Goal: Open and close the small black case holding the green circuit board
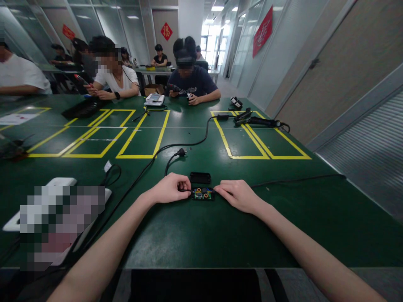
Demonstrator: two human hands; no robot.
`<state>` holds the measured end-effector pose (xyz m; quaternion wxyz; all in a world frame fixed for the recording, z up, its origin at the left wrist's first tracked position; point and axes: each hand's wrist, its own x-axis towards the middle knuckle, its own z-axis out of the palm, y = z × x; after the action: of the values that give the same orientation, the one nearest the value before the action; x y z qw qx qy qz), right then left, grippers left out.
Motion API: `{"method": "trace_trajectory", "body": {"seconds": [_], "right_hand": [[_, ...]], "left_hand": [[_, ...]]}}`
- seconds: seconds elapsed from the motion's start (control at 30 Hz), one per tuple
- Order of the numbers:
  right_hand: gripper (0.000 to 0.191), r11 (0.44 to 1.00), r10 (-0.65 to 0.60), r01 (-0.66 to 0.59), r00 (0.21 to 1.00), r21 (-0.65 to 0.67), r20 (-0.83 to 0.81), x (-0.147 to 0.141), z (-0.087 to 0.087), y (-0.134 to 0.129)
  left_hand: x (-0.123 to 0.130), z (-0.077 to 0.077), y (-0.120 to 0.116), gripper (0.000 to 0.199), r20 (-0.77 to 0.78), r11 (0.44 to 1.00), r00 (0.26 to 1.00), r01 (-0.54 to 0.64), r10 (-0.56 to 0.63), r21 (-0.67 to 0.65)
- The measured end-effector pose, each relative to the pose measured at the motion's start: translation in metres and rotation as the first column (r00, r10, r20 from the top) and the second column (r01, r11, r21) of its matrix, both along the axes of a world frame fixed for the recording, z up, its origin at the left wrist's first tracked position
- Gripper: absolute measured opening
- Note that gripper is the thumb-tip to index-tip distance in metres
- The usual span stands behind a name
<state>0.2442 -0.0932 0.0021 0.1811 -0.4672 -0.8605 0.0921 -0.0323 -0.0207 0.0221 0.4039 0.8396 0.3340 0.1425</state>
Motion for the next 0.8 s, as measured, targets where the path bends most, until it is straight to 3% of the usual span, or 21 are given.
{"method": "trace_trajectory", "body": {"seconds": [0.1, 0.33, 0.8], "right_hand": [[0.047, 0.999, -0.043, 0.045, 0.997, 0.031, -0.064, -0.004, -0.004, 0.002], [0.040, 0.996, -0.064, 0.072, 0.983, 0.043, -0.174, -0.007, -0.009, 0.008], [0.038, 0.990, -0.141, 0.136, 0.981, -0.047, -0.131, -0.016, -0.004, 0.005]], "left_hand": [[0.001, 0.002, 0.000, 0.011, -0.026, 0.998, 1.000, 0.001, 0.000, 0.062], [0.001, -0.004, 0.001, 0.028, 0.019, 0.998, 1.000, -0.013, 0.014, -0.056], [0.003, -0.007, 0.000, 0.026, 0.034, 0.995, 0.998, -0.046, 0.049, -0.085]]}}
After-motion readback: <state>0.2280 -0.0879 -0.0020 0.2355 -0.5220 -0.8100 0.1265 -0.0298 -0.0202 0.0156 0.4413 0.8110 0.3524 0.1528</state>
